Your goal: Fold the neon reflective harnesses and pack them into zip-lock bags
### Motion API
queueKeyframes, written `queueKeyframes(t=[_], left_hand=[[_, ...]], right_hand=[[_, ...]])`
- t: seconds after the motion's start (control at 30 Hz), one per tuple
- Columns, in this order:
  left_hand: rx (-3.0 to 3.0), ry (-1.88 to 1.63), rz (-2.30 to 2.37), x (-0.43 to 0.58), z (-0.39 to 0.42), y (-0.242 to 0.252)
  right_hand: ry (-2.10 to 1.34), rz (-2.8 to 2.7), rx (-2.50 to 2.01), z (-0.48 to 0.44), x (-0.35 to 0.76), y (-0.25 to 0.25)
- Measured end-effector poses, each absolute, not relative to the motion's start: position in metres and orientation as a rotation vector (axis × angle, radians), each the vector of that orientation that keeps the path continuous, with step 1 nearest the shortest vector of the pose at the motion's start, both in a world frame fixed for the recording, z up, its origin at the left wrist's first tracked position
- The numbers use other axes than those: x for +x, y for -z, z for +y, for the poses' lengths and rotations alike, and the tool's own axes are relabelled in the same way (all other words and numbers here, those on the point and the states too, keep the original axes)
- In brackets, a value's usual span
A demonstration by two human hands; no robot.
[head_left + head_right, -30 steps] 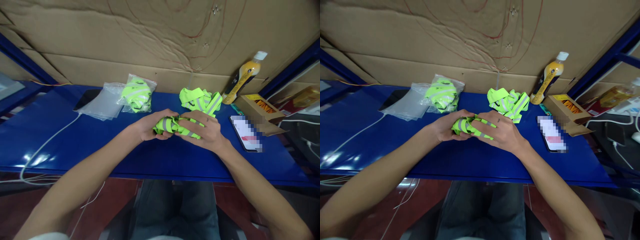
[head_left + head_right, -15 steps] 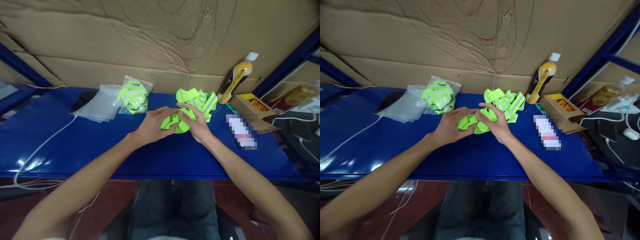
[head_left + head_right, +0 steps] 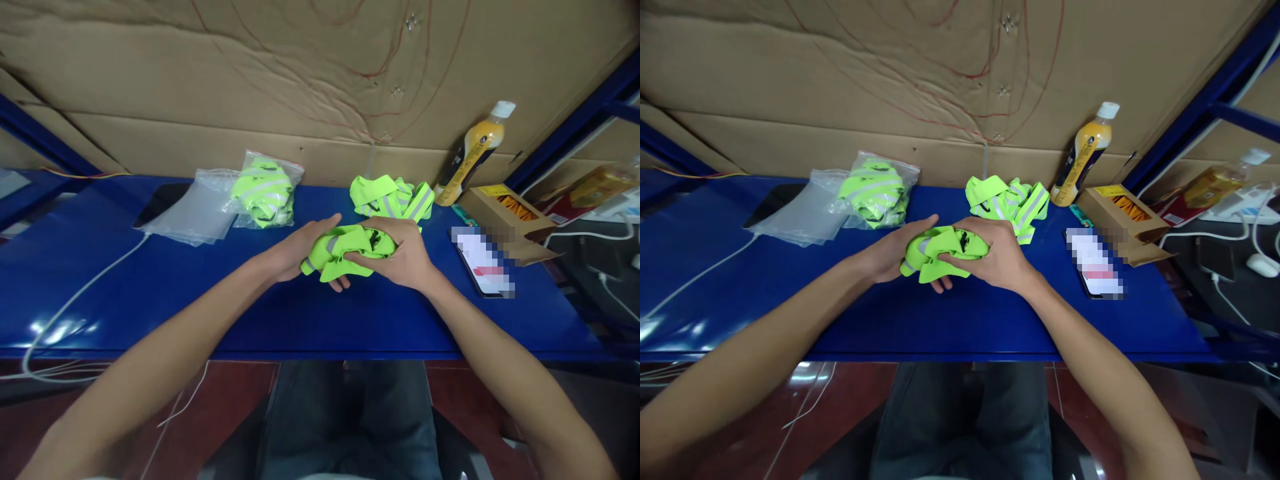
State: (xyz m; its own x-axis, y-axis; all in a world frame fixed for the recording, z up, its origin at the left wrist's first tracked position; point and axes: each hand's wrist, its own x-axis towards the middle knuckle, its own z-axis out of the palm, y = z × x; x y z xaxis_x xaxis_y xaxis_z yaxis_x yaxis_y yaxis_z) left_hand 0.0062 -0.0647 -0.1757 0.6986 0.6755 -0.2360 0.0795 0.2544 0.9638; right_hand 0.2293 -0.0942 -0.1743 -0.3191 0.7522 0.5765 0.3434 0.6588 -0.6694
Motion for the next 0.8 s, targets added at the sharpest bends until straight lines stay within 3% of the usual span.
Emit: queueKeyframes(t=[0.13,0.33,0.63,0.8], left_hand=[[1.074,-0.196,0.605,0.003,-0.064,0.172],[1.145,-0.389,0.67,0.005,-0.062,0.177],[2.403,-0.827,1.089,0.005,-0.071,0.169],[2.579,-0.864,1.049,0.01,-0.079,0.185]], right_hand=[[-0.298,-2.086,-0.742,-0.095,0.235,0.183],[-0.231,-2.153,-0.616,-0.087,0.244,0.188],[-0.835,-1.736,-0.875,-0.081,0.227,0.193],[-1.236,-1.505,-0.948,-0.082,0.223,0.202]])
